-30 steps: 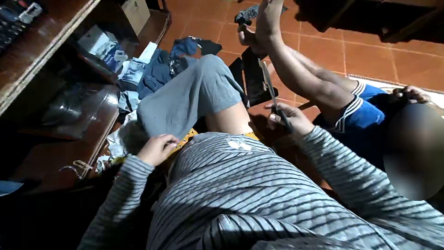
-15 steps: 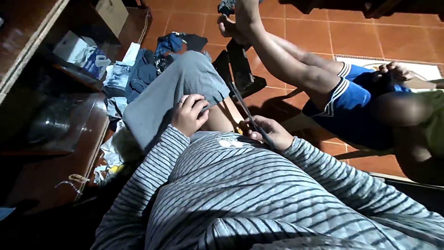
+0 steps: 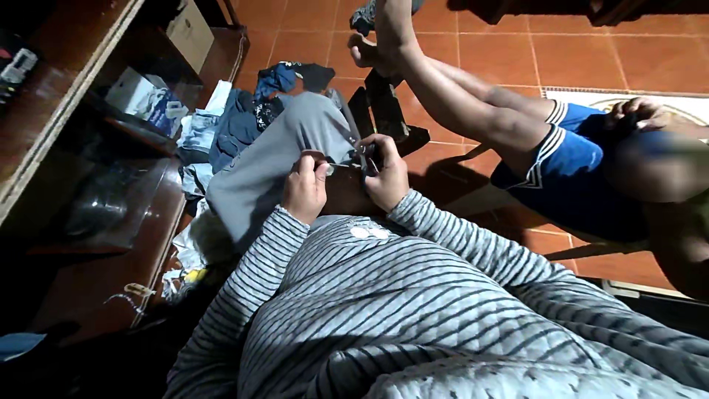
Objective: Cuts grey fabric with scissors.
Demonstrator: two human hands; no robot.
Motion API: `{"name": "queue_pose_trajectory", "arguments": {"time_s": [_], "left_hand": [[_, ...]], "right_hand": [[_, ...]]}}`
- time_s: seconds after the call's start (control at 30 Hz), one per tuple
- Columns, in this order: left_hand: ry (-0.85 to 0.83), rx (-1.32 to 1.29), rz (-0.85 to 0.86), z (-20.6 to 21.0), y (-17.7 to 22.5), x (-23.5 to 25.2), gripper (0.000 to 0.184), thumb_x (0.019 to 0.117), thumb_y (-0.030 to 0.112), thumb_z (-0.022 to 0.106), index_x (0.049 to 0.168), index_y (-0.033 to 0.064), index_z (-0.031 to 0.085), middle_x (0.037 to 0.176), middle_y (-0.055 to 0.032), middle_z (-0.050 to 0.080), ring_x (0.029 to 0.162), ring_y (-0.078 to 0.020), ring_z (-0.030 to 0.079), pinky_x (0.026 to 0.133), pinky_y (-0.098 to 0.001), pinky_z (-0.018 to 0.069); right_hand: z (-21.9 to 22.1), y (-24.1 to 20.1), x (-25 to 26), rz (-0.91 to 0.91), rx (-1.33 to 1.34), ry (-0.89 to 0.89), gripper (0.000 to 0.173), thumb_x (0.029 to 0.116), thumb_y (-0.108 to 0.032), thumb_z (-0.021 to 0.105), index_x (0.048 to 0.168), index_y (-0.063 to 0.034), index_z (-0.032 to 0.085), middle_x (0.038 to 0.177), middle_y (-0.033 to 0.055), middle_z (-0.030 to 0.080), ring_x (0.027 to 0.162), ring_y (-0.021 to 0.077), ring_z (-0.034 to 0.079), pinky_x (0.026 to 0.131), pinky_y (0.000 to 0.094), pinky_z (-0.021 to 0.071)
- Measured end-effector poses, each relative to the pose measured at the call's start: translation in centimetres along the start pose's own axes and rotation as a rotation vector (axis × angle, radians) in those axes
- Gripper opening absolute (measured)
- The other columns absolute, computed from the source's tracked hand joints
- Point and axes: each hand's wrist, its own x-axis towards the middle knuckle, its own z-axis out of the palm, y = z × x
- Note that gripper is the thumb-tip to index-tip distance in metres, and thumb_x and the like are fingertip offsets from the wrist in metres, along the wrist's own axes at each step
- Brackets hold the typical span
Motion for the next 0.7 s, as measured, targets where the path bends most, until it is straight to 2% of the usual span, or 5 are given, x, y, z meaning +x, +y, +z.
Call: {"name": "queue_pose_trajectory", "arguments": {"time_s": [0.1,0.27,0.33,0.47,0.7], "left_hand": [[-0.006,0.011,-0.097,0.3,-0.9,-0.5,0.022,0.1070,0.011,0.047,0.115,-0.0068,0.057,0.093,-0.0182,0.068,0.076,-0.0247,0.070,0.070,-0.0400,0.0590],[-0.142,0.086,-0.026,-0.1,-1.4,-0.6,0.050,0.0853,0.034,0.083,0.121,0.0009,0.071,0.112,-0.0164,0.075,0.089,-0.0317,0.075,0.077,-0.0505,0.0606],[-0.185,0.149,0.027,-0.7,-0.7,0.0,0.037,0.0852,0.015,0.081,0.122,0.0115,0.076,0.109,-0.0144,0.077,0.094,-0.0329,0.076,0.082,-0.0525,0.0604],[-0.145,0.248,0.196,-1.0,0.4,0.9,0.026,0.0865,0.010,0.074,0.110,0.0175,0.082,0.077,-0.0091,0.071,0.069,-0.0267,0.069,0.063,-0.0434,0.0561],[-0.152,0.239,0.145,-0.6,1.0,1.0,0.016,0.0878,0.018,0.076,0.102,0.0148,0.082,0.094,-0.0073,0.079,0.084,-0.0271,0.076,0.072,-0.0474,0.0597]], "right_hand": [[0.5,0.5,-0.3,0.026,0.050,0.047,0.054,0.0766,0.001,0.072,0.128,0.0022,0.054,0.101,0.0131,0.070,0.086,0.0191,0.070,0.077,0.0396,0.0597],[-1.2,0.3,-0.6,0.048,0.119,-0.044,0.051,0.0785,-0.004,0.075,0.124,0.0021,0.053,0.093,0.0089,0.069,0.080,0.0136,0.068,0.074,0.0331,0.0588],[-2.1,-0.4,-0.7,0.018,0.163,-0.072,0.049,0.0786,-0.006,0.076,0.122,0.0024,0.053,0.091,0.0074,0.069,0.079,0.0107,0.068,0.074,0.0298,0.0590],[-3.0,-1.8,-0.5,-0.105,0.196,-0.051,0.046,0.0785,-0.002,0.075,0.119,0.0025,0.054,0.089,0.0060,0.069,0.080,0.0097,0.069,0.076,0.0285,0.0601],[-3.3,-1.5,-0.9,-0.056,0.186,-0.054,0.047,0.0770,-0.004,0.074,0.119,0.0015,0.054,0.088,0.0042,0.069,0.078,0.0084,0.068,0.075,0.0273,0.0586]]}}
